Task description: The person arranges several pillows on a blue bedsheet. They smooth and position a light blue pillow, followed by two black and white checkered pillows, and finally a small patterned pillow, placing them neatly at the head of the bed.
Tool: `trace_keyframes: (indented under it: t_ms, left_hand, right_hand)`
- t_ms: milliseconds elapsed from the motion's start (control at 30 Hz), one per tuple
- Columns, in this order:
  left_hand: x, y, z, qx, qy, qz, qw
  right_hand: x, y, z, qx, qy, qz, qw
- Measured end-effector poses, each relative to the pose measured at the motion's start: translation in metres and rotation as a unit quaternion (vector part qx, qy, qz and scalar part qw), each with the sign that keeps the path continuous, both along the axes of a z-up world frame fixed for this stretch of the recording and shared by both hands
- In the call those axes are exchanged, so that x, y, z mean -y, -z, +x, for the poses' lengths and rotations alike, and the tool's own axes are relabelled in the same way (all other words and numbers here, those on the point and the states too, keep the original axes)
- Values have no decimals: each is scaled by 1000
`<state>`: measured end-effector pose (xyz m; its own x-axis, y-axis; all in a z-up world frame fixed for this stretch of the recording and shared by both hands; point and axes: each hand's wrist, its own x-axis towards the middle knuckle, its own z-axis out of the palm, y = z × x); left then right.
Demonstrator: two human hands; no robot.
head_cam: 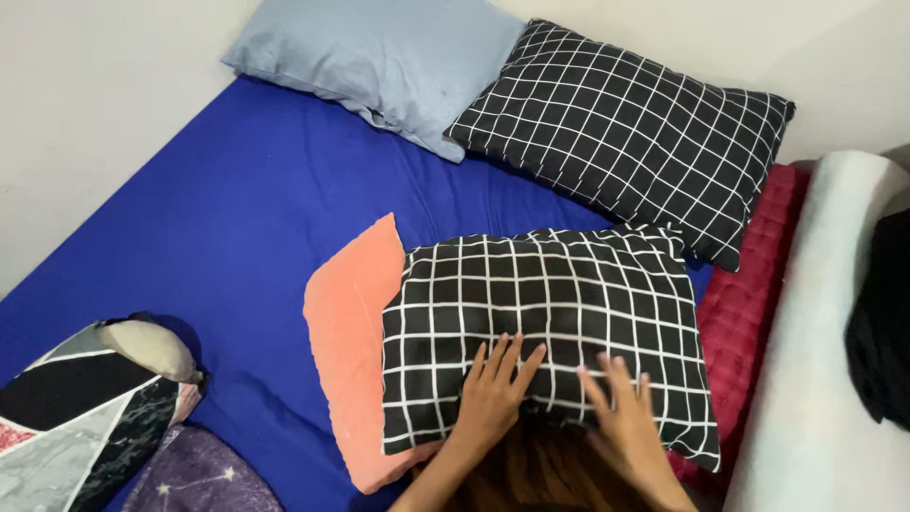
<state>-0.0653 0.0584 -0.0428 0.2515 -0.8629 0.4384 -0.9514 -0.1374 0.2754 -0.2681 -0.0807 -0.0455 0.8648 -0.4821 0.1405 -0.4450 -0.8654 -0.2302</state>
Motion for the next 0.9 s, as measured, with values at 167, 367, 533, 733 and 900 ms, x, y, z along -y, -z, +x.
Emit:
trace_keyframes:
  t_ms: [167, 367, 533, 733, 900]
  left_hand:
    - [42, -37, 37, 23, 16, -102, 994]
    - [49, -181, 75, 150, 11, -141, 979]
    - [19, -271, 89, 244, -2, -85, 966]
    - [68, -199, 130, 178, -28, -89, 979]
    - [80, -73, 95, 99, -77, -99, 987]
  right_hand:
    - [47, -22, 5, 150, 73, -87, 982]
    - [86, -166, 50, 259, 9, -252, 932]
    - [76, -269, 50, 205, -29, -339, 918]
    - [112, -230, 89, 96, -62, -175, 978]
    - [96, -73, 150, -130, -97, -67, 984]
